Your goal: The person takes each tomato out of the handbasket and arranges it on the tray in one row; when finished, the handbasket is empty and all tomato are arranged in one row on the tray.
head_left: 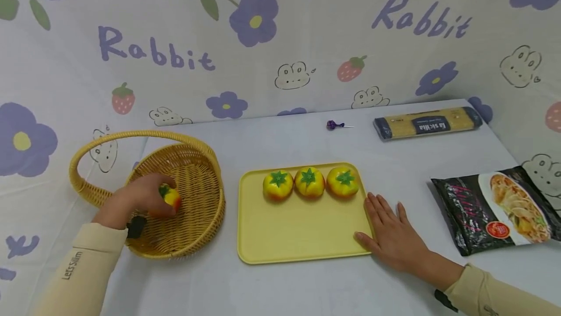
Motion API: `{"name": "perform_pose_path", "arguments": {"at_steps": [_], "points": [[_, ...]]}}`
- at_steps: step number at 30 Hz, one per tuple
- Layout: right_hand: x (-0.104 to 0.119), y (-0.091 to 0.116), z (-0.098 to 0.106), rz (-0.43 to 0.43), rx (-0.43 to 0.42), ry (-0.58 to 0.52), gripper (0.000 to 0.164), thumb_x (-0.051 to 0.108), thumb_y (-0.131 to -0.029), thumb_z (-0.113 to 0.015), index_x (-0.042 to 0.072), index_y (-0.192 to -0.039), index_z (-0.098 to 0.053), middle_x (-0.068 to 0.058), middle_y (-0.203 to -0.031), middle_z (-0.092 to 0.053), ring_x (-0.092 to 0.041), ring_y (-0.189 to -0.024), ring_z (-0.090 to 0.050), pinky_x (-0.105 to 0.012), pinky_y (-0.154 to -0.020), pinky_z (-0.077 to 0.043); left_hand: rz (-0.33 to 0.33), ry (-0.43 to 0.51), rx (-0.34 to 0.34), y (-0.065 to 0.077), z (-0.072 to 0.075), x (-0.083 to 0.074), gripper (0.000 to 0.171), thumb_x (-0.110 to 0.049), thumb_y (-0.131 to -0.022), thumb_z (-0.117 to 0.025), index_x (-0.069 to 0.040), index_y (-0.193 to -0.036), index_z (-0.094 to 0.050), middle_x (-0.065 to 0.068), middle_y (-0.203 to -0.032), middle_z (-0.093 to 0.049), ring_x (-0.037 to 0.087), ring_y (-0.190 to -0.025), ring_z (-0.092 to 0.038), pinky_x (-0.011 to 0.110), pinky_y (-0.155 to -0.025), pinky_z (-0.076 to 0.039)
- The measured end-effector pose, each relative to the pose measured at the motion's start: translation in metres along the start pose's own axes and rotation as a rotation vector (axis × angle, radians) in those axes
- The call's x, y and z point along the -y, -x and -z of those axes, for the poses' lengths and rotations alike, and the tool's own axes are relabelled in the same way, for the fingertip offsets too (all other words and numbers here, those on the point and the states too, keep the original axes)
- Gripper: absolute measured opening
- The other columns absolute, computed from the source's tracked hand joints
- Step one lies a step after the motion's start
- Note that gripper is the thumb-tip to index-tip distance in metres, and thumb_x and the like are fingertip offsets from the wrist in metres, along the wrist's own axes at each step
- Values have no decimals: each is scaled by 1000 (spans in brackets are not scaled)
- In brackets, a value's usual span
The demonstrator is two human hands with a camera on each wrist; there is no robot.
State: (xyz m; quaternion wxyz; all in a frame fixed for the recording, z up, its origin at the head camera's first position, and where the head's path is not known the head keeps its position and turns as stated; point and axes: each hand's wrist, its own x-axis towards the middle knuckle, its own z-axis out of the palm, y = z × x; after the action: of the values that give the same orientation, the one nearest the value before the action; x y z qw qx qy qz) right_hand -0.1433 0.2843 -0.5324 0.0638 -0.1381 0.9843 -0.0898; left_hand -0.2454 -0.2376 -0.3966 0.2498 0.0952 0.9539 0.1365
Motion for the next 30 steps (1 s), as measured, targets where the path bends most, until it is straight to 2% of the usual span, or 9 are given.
{"name": "perform_pose_path", "arguments": {"at_steps": [3,6,8,11,17,20,25,30], "points": [[0,1,1,-6,7,1,91,66,-93,-36,1,-153,-13,-16,-161,-11,-37,-147,-11,-66,-112,-7,-90,-40,112,23,16,-36,65,-30,-68,-85,-12,-126,-59,15,-120,-58,28,-100,-52,42,-82,-49],[0,2,3,-8,10,-1,90,65,-94,-37,1,-153,-13,-16,-161,-12,-37,-147,-11,-66,-112,-7,-225,-58,200,39,24,-74,63,-30,-67,-86,-21,-124,-60,2,-117,-60,21,-97,-52,38,-82,-47],[1,2,3,-7,8,-6,90,64,-94,-37,1,-153,-13,-17,-161,-12,-37,-147,-11,-66,-112,-7,-299,-45,215,43,22,-96,62,-29,-69,-86,-25,-125,-60,-3,-117,-59,18,-98,-52,37,-86,-46],[2,2,3,-3,5,-15,89,63,-95,-37,1,-153,-13,-17,-160,-12,-38,-147,-11,-67,-112,-8,-350,10,155,38,9,-118,61,-27,-72,-84,-26,-127,-57,-4,-121,-58,17,-102,-52,38,-91,-46],[3,1,2,-2,2,-12,89,65,-94,-37,1,-153,-14,-17,-160,-13,-38,-147,-12,-66,-112,-7,-243,190,-93,7,-28,-137,67,-25,-75,-83,-18,-134,-53,6,-132,-54,25,-112,-51,44,-100,-44],[3,2,3,-5,7,-7,90,65,-93,-37,1,-153,-14,-18,-160,-13,-38,-147,-12,-66,-112,-7,-199,235,-184,-10,-44,-141,70,-25,-77,-81,-13,-137,-49,11,-135,-51,28,-116,-51,46,-102,-43],[4,1,4,1,4,2,90,64,-94,-38,1,-153,-14,-17,-160,-13,-38,-147,-11,-66,-112,-8,-137,272,-263,-30,-64,-143,72,-22,-79,-79,-11,-140,-44,16,-139,-44,31,-119,-50,45,-104,-42],[5,0,3,7,-2,0,89,64,-94,-38,1,-153,-14,-17,-160,-13,-38,-147,-12,-66,-112,-8,-87,277,-277,-44,-72,-141,71,-19,-79,-77,-10,-140,-43,18,-138,-41,33,-119,-50,45,-103,-43]]}}
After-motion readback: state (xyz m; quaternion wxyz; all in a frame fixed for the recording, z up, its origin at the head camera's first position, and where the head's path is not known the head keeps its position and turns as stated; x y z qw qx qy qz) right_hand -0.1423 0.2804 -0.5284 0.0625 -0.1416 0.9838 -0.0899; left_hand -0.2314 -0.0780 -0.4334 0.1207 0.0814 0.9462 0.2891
